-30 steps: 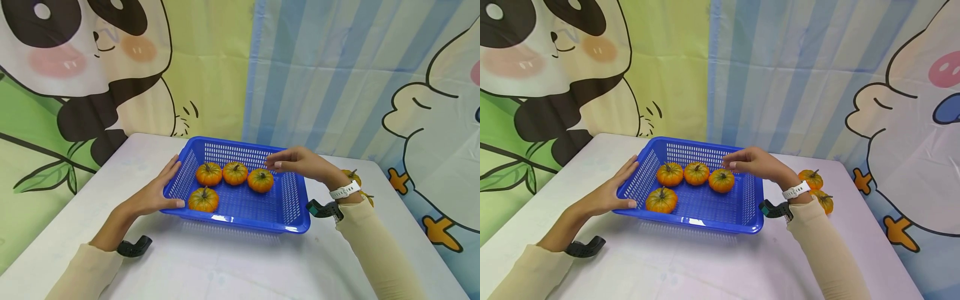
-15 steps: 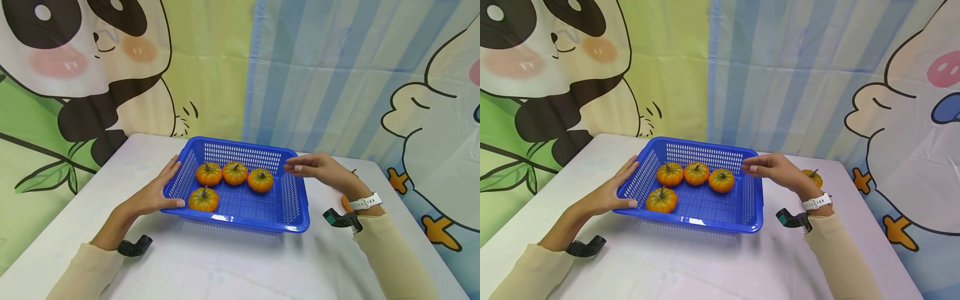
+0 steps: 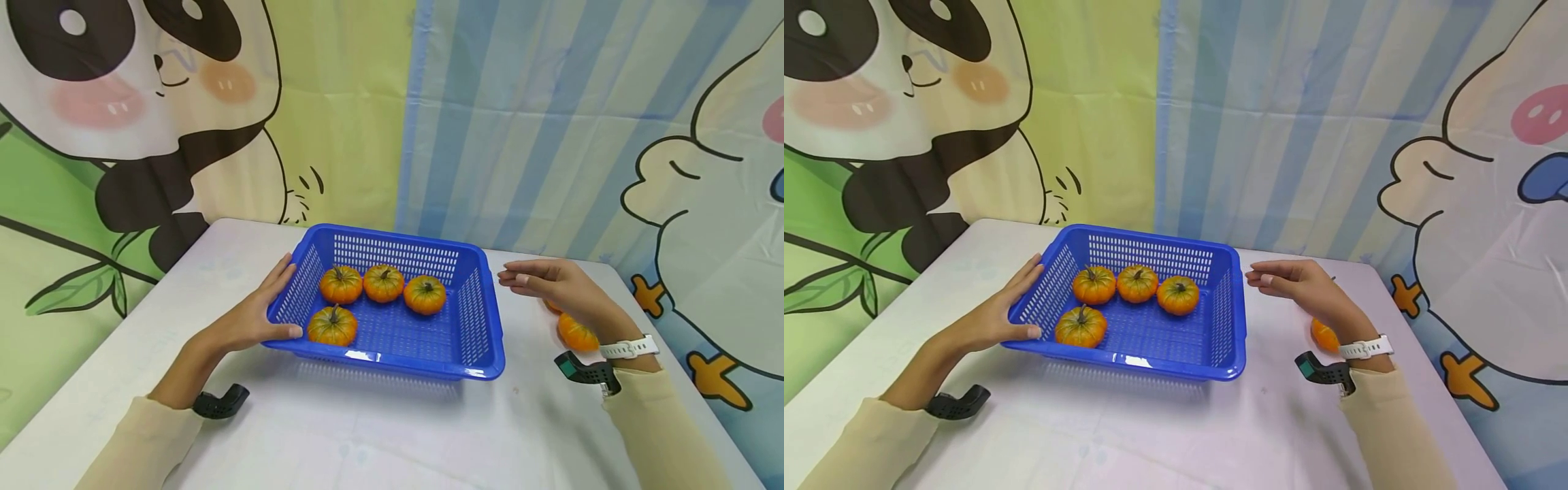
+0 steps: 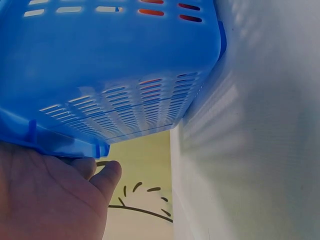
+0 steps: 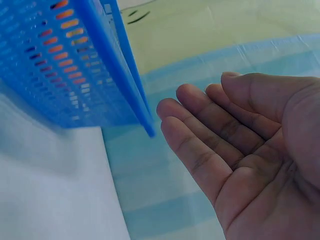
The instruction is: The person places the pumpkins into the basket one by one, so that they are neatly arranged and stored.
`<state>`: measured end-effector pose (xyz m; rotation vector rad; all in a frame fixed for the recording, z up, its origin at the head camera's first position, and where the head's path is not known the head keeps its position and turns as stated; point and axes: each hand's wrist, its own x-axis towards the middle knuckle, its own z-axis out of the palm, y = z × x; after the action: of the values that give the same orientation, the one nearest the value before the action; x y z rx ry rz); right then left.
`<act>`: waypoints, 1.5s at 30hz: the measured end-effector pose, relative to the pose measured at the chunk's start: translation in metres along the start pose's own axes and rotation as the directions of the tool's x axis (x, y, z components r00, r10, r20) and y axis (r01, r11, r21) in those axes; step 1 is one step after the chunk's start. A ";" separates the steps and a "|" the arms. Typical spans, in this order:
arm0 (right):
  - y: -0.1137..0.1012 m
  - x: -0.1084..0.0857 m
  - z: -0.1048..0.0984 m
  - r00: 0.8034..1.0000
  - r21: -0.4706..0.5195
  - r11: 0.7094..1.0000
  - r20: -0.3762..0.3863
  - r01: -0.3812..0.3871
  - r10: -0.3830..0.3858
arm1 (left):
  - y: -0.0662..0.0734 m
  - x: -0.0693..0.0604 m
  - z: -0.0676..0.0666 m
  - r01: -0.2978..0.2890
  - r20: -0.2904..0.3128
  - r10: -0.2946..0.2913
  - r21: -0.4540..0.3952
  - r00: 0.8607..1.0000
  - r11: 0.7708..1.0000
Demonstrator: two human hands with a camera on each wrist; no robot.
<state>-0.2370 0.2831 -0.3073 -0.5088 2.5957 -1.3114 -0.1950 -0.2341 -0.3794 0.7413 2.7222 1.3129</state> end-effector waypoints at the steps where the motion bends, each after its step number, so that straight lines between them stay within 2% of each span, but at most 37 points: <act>1: 0.002 -0.002 -0.002 1.000 -0.013 1.000 -0.006 0.001 -0.001 | 0.000 0.000 0.000 0.000 0.000 0.000 -0.002 1.000 1.000; 15: 0.041 -0.035 -0.035 0.991 -0.113 0.994 -0.135 -0.016 0.001 | -0.002 0.000 0.000 -0.009 0.003 0.009 -0.017 1.000 1.000; 25: 0.079 -0.055 -0.054 0.985 -0.016 0.999 -0.171 0.031 -0.033 | 0.000 0.000 0.001 0.005 0.004 -0.005 -0.017 1.000 1.000; 29: 0.092 -0.060 -0.059 0.977 -0.042 0.999 -0.212 -0.017 0.008 | 0.000 0.000 0.001 0.008 0.001 -0.008 -0.009 1.000 1.000; 34: 0.105 -0.064 -0.064 0.957 -0.042 0.993 -0.275 -0.112 0.096 | 0.000 0.000 0.000 0.005 0.000 -0.005 -0.008 1.000 1.000; 36: 0.110 -0.066 -0.066 0.945 0.016 0.993 -0.307 -0.116 0.115 | -0.001 0.000 0.000 0.004 0.001 -0.004 -0.008 1.000 1.000; 39: 0.114 -0.070 -0.069 0.924 0.147 0.986 -0.359 -0.081 0.130 | -0.002 0.000 0.001 0.001 0.000 -0.001 -0.006 1.000 1.000; 41: 0.117 -0.073 -0.072 0.912 0.193 0.979 -0.385 -0.072 0.143 | -0.002 0.000 0.001 0.000 -0.001 0.000 -0.004 1.000 1.000; 43: 0.121 -0.075 -0.074 0.901 0.206 0.974 -0.399 -0.094 0.171 | -0.002 0.000 0.001 0.003 -0.002 -0.003 -0.004 1.000 1.000; 45: 0.128 -0.077 -0.076 0.892 0.174 0.973 -0.401 -0.152 0.211 | -0.001 0.000 0.001 0.007 -0.002 -0.007 -0.006 1.000 1.000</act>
<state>-0.2175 0.4396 -0.3642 0.0525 2.7590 -1.6694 -0.1951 -0.2342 -0.3809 0.7304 2.7189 1.3202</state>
